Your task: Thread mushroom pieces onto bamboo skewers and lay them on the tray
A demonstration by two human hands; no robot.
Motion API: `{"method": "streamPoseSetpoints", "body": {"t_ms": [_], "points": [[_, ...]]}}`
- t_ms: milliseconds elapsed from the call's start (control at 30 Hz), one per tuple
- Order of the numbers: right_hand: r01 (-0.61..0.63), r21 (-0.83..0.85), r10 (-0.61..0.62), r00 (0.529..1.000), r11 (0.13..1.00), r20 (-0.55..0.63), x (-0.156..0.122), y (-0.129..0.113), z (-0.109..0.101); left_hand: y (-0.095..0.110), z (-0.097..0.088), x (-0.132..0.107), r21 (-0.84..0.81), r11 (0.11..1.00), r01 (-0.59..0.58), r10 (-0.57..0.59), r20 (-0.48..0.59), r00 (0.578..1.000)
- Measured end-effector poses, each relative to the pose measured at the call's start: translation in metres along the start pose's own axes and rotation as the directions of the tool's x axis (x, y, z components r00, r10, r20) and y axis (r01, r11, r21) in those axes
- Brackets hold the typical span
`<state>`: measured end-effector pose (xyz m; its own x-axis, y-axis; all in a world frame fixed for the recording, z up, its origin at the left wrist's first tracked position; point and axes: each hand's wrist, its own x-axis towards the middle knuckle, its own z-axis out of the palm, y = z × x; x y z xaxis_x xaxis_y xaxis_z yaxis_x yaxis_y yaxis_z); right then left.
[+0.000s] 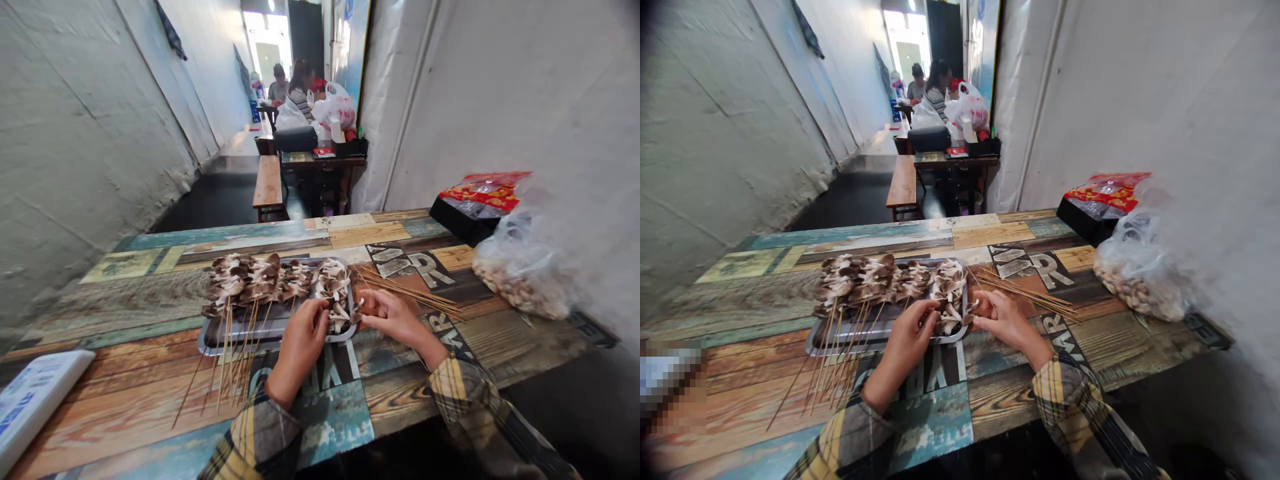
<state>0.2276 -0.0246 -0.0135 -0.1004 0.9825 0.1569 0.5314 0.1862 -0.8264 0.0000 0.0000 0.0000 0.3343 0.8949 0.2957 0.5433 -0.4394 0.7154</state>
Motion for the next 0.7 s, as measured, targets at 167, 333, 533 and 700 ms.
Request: {"method": "streamPoseSetpoints", "body": {"t_ms": [167, 333, 533, 700], "points": [[0.095, -0.201, -0.085, 0.995, 0.975, 0.059, 0.004, -0.002, 0.003, 0.000, -0.001, -0.003, -0.032, 0.999, 0.007, -0.008, -0.028, 1.000], [0.096, -0.286, -0.102, 0.995, 0.953, -0.005, 0.003, -0.002, 0.009, 0.000, -0.002, -0.003, -0.097, 0.995, 0.034, -0.042, -0.076, 0.996], [0.207, -0.362, -0.241, 0.969, 0.909, -0.051, 0.015, -0.025, 0.011, 0.000, -0.004, -0.002, -0.252, 0.963, 0.099, -0.133, -0.120, 0.984], [0.331, -0.481, -0.335, 0.939, 0.812, 0.082, 0.034, -0.049, 0.020, 0.003, -0.004, -0.002, -0.416, 0.896, 0.157, -0.199, -0.059, 0.978]]}}
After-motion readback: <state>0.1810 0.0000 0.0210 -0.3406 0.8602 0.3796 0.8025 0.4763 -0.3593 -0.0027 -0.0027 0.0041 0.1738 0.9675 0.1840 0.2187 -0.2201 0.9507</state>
